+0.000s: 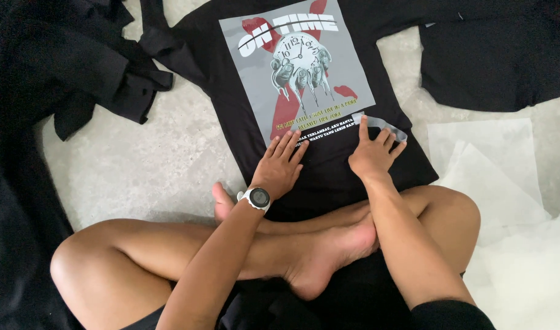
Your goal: Peeling off the transparent transfer film from printed t-shirts and smoothing the design by hand.
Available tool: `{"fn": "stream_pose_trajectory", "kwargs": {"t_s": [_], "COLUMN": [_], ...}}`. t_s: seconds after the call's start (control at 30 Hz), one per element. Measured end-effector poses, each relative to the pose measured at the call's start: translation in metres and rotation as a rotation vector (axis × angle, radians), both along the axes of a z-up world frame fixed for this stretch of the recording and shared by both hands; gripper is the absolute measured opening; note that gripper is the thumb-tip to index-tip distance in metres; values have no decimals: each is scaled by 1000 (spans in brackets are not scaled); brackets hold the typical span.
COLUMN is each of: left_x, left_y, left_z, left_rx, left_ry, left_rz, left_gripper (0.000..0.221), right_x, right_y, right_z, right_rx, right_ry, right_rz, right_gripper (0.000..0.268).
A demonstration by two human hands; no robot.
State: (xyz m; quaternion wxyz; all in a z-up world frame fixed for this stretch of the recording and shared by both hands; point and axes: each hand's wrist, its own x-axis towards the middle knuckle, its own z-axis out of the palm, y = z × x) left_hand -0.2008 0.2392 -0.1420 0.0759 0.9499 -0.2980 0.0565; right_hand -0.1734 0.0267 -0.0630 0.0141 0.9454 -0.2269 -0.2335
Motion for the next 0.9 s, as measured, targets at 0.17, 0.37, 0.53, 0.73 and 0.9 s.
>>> {"fn": "stream_pose_trajectory", "kwargs": {"t_s": [0.17,0.37,0.53,0.73,0.9], "left_x": [-1,-10,-22,-34,-41], "left_y": [0,5,17,19,17], "left_z": [3,6,34,78,97], "left_rx": [56,87,179,274,303], "left_ry": [66,1,232,532,541], "left_rz": [7,18,25,97,89], "left_gripper": [59,60,63,74,86], "right_x": [2,0,-10,-41,-125], "right_y": [-18,-43,-131,-341,-346], "right_z": [-3,-4,-8,-90,-86], "right_rx": [32,82,118,282,183], "right_ry": [-4,-43,114,95,-344], "right_rz": [-50,-106,-226,-329,-384], "right_gripper": [86,93,95,110,72]}}
